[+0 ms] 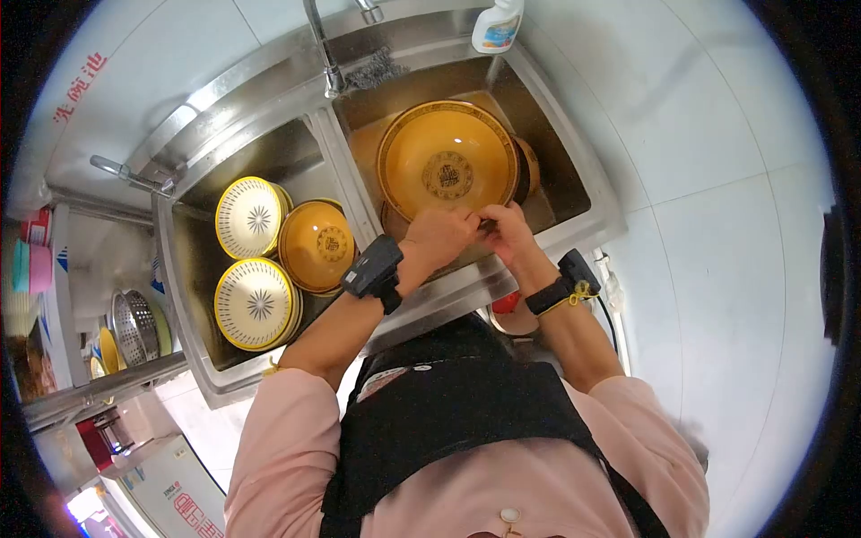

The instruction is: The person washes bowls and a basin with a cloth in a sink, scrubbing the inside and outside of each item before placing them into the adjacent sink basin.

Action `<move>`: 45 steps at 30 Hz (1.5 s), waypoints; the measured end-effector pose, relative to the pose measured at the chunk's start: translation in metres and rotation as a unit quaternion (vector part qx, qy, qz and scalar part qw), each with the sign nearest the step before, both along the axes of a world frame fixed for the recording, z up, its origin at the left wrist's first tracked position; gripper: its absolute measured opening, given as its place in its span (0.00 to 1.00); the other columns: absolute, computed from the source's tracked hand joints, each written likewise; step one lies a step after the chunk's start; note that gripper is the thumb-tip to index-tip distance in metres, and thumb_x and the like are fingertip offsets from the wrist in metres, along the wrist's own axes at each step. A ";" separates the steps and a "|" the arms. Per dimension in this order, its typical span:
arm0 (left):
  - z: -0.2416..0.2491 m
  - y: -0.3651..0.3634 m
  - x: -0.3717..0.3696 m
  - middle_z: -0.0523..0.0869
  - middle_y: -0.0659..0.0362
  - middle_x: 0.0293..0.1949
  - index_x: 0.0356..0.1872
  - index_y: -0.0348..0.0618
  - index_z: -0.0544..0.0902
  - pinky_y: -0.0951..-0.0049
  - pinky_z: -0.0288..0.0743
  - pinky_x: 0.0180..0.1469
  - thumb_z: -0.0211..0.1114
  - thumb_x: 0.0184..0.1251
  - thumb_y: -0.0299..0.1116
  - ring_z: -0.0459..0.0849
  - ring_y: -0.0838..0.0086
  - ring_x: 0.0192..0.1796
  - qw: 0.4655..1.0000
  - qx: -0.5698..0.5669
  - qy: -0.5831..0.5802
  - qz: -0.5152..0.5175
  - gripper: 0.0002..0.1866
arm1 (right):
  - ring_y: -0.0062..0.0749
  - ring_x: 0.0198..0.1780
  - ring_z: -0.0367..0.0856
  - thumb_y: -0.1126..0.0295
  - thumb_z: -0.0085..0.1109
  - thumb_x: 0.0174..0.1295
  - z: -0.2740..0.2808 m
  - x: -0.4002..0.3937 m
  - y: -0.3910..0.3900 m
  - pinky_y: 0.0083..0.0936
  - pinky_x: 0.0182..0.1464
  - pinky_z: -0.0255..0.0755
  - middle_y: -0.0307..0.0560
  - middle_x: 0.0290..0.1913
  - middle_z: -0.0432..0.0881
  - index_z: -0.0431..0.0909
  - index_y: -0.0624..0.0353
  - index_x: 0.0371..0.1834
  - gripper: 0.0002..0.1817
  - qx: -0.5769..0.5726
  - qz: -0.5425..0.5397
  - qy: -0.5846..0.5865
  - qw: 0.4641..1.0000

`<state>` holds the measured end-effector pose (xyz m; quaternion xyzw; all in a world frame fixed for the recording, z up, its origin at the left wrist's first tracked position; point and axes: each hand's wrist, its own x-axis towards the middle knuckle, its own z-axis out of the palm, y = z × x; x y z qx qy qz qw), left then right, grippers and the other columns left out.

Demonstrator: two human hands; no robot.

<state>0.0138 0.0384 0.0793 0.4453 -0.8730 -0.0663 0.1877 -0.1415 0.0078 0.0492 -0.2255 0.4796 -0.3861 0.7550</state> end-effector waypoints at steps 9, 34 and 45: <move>0.040 0.012 0.053 0.70 0.53 0.48 0.58 0.46 0.55 0.69 0.75 0.37 0.58 0.50 0.24 0.75 0.64 0.46 0.688 0.323 0.607 0.230 0.33 | 0.34 0.43 0.76 0.82 0.52 0.47 0.029 -0.007 0.003 0.30 0.44 0.72 0.48 0.43 0.76 0.67 0.64 0.48 0.21 -0.110 -0.022 0.009 0.994; -0.044 0.119 0.211 0.74 0.44 0.42 0.49 0.32 0.63 0.56 0.80 0.35 0.47 0.51 0.18 0.78 0.53 0.40 0.420 0.312 0.766 0.372 0.20 | 0.51 0.39 0.72 0.69 0.48 0.52 -0.024 -0.033 0.038 0.39 0.40 0.68 0.54 0.39 0.71 0.66 0.58 0.43 0.15 -0.492 0.234 0.610 0.575; -0.079 0.124 0.206 0.68 0.38 0.49 0.50 0.29 0.62 0.44 0.70 0.49 0.44 0.50 0.16 0.69 0.44 0.50 0.279 0.363 0.732 0.505 0.21 | 0.50 0.40 0.72 0.70 0.49 0.50 -0.023 -0.033 0.040 0.38 0.41 0.68 0.54 0.39 0.71 0.67 0.59 0.43 0.15 -0.502 0.214 0.602 0.583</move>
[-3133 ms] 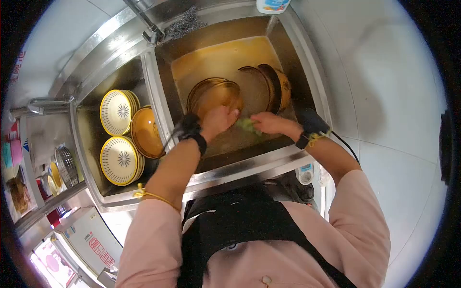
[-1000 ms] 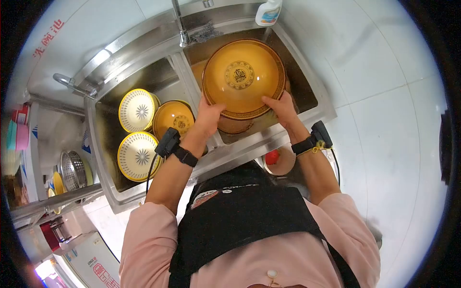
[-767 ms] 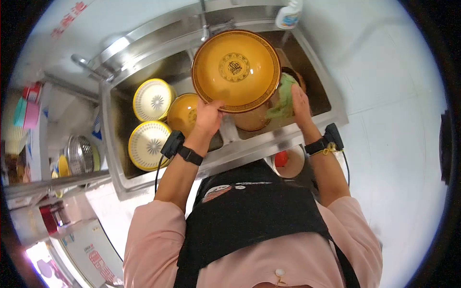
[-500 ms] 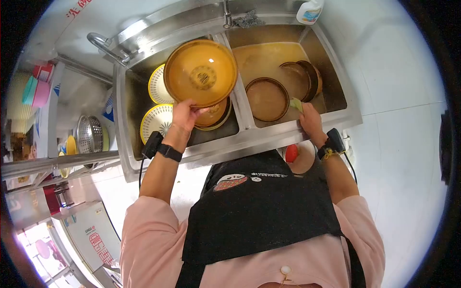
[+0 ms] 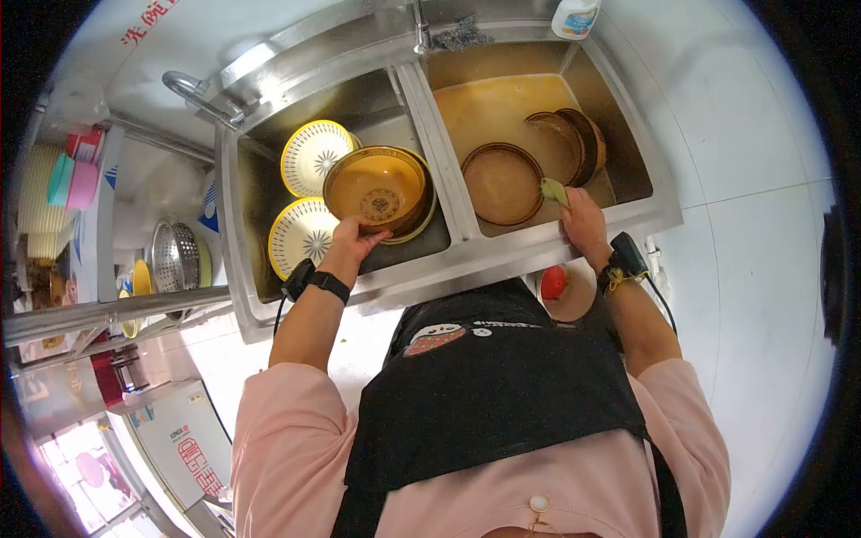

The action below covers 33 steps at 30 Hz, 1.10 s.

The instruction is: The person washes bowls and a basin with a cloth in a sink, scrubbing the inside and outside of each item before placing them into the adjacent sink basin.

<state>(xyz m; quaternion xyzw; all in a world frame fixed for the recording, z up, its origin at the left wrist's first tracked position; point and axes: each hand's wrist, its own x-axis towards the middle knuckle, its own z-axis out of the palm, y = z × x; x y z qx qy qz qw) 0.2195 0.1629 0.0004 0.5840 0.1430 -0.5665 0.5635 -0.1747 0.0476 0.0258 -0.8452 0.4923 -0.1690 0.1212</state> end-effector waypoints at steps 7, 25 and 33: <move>0.008 0.000 -0.008 0.66 0.39 0.50 0.51 0.29 0.61 0.43 0.66 0.52 0.44 0.48 0.16 0.68 0.44 0.52 0.999 -0.009 0.029 0.031 0.23 | 0.49 0.41 0.71 0.71 0.48 0.53 0.004 0.001 0.001 0.36 0.42 0.67 0.53 0.38 0.72 0.69 0.58 0.43 0.13 0.023 -0.016 0.011 1.000; -0.073 0.038 0.031 0.72 0.46 0.45 0.52 0.39 0.65 0.62 0.76 0.43 0.53 0.55 0.24 0.76 0.58 0.44 0.761 -0.166 -0.427 -0.460 0.21 | 0.53 0.41 0.75 0.58 0.44 0.58 -0.011 0.025 -0.103 0.42 0.42 0.67 0.59 0.40 0.76 0.69 0.55 0.50 0.19 0.237 0.125 0.091 0.959; 0.041 0.018 -0.031 0.72 0.52 0.48 0.53 0.40 0.66 0.71 0.63 0.55 0.50 0.52 0.21 0.71 0.66 0.51 0.914 0.007 -0.405 0.035 0.23 | 0.53 0.45 0.72 0.62 0.52 0.51 -0.125 0.089 -0.145 0.40 0.46 0.65 0.60 0.42 0.74 0.67 0.59 0.51 0.23 0.217 0.182 0.213 0.935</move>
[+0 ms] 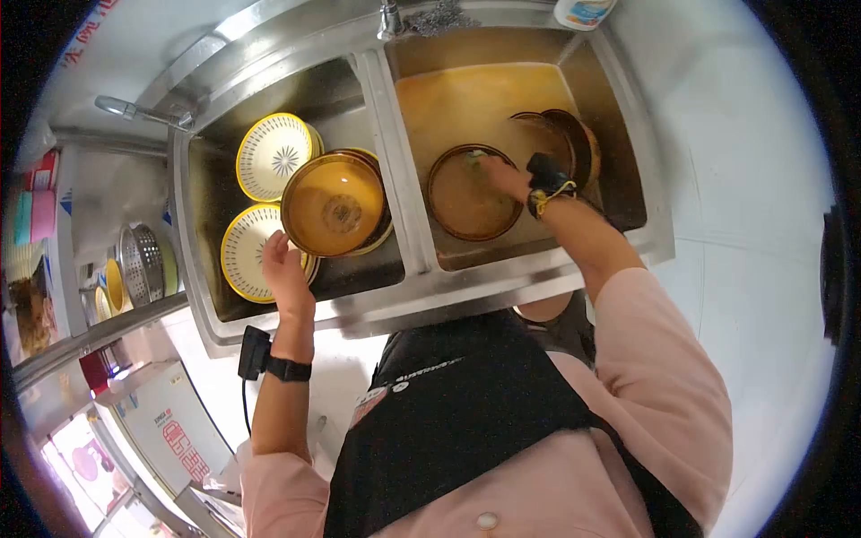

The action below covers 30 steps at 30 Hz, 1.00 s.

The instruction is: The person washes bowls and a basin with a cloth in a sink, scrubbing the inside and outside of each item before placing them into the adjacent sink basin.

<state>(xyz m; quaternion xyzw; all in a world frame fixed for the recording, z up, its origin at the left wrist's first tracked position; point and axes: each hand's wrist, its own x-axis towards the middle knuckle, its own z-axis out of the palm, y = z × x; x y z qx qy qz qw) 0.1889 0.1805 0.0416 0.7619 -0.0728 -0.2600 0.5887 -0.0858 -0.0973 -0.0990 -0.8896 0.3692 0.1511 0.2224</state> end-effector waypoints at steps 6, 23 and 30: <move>0.036 -0.070 -0.056 0.74 0.52 0.47 0.48 0.35 0.70 0.72 0.63 0.54 0.51 0.51 0.20 0.71 0.67 0.53 0.935 -0.003 -0.164 -0.315 0.19 | 0.39 0.36 0.75 0.65 0.39 0.59 -0.104 0.003 0.025 0.35 0.37 0.70 0.50 0.38 0.77 0.72 0.65 0.44 0.17 0.048 0.183 -0.074 0.979; 0.026 -0.077 -0.112 0.78 0.57 0.40 0.43 0.34 0.73 0.79 0.66 0.50 0.47 0.53 0.17 0.75 0.77 0.45 0.959 0.032 0.050 -0.278 0.15 | 0.46 0.46 0.72 0.63 0.51 0.53 -0.045 0.022 0.072 0.33 0.49 0.64 0.60 0.46 0.74 0.63 0.64 0.54 0.26 0.297 0.224 -0.031 0.928; 0.025 -0.072 -0.115 0.78 0.57 0.40 0.42 0.34 0.73 0.79 0.65 0.51 0.46 0.52 0.16 0.75 0.76 0.45 0.965 -0.005 0.074 -0.250 0.15 | 0.48 0.48 0.72 0.63 0.52 0.52 -0.001 -0.044 0.030 0.33 0.49 0.65 0.61 0.47 0.73 0.63 0.64 0.55 0.27 0.294 0.270 -0.014 0.917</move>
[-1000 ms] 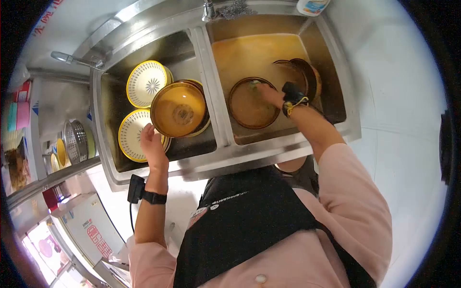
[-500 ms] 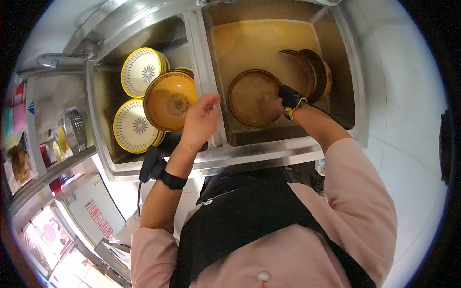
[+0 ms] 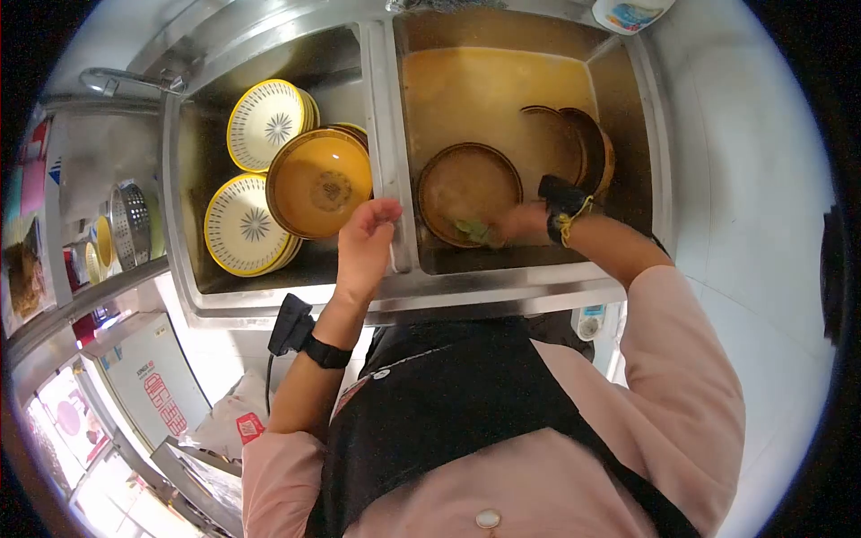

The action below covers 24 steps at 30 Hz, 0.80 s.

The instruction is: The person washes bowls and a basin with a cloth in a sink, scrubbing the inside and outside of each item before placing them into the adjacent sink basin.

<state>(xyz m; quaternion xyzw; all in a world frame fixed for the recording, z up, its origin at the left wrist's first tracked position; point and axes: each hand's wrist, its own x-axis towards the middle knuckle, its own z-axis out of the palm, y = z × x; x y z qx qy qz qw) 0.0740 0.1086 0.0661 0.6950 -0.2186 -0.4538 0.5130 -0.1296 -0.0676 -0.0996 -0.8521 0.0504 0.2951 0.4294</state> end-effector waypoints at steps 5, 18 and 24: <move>-0.008 0.008 0.000 0.78 0.58 0.39 0.42 0.33 0.73 0.79 0.65 0.50 0.46 0.52 0.16 0.75 0.77 0.44 1.000 0.014 0.010 0.023 0.15 | 0.47 0.44 0.73 0.62 0.56 0.49 -0.021 0.027 -0.064 0.35 0.45 0.68 0.59 0.44 0.74 0.67 0.63 0.51 0.26 -0.217 -0.185 0.041 0.958; -0.013 0.026 0.003 0.79 0.59 0.39 0.42 0.34 0.74 0.79 0.66 0.49 0.49 0.53 0.18 0.76 0.76 0.43 1.000 -0.008 -0.010 0.020 0.14 | 0.40 0.20 0.68 0.66 0.57 0.43 -0.070 0.061 -0.096 0.36 0.24 0.64 0.59 0.20 0.72 0.72 0.70 0.20 0.14 -0.229 -0.153 0.132 0.952; -0.016 -0.021 0.000 0.79 0.52 0.37 0.42 0.37 0.74 0.75 0.70 0.44 0.50 0.54 0.20 0.78 0.67 0.41 0.977 -0.064 -0.181 -0.087 0.13 | 0.47 0.30 0.74 0.75 0.53 0.45 -0.002 0.047 -0.101 0.35 0.33 0.67 0.60 0.28 0.75 0.73 0.68 0.27 0.07 -0.200 -0.133 -0.010 0.971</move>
